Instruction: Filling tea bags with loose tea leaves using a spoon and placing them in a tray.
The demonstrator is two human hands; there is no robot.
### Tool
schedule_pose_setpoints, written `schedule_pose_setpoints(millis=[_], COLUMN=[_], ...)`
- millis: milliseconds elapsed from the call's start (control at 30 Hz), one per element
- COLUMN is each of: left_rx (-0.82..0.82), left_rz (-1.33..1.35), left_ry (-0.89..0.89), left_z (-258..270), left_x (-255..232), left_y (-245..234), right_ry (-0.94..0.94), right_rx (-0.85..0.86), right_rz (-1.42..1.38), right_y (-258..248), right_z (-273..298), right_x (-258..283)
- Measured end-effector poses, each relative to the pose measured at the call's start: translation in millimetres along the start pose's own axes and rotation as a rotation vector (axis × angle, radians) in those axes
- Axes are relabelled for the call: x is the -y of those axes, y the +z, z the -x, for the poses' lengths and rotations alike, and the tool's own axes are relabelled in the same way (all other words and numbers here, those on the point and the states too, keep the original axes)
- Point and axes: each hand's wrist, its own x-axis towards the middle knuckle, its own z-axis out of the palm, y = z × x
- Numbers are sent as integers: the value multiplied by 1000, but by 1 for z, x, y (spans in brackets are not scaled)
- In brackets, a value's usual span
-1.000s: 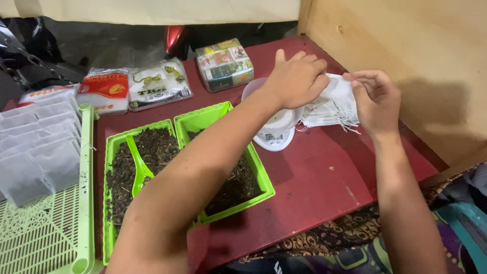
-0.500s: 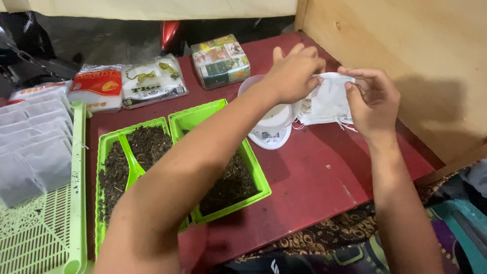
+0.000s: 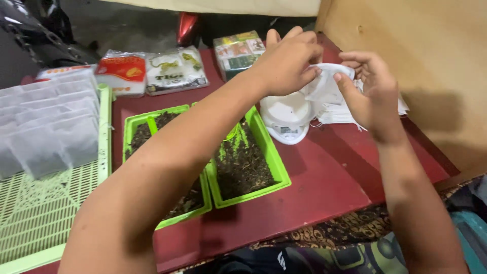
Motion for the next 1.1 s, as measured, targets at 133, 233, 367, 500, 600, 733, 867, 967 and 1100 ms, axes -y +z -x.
schedule_pose_setpoints(millis=[133, 233, 367, 500, 600, 733, 867, 967, 1100], left_rx=[-14, -55, -27, -12, -6, -44, -130, -192, -258], left_rz=[11, -27, -82, -121, -148, -82, -12, 19, 27], left_ry=[-7, -14, -32, -55, -111, -114, -146, -164, -237], left_z=[19, 41, 87, 132, 165, 199, 225, 244, 266], left_x=[7, 10, 12, 15, 21, 19, 19, 36, 47], left_y=[-27, -51, -88, -119, -133, -147, -155, -149, -140], right_ry=[173, 81, 51, 22, 32, -32, 54, 18, 23], right_rx=[23, 60, 159, 239, 290, 320, 403, 386, 449], right_rz=[-49, -191, -250, -234, -339, -330, -394, -454, -419], right_y=[15, 32, 61, 94, 121, 141, 161, 179, 193], right_z=[-20, -33, -44, -50, -54, -57, -58, -58, -58], right_x=[15, 22, 47, 81, 93, 117, 134, 130, 131])
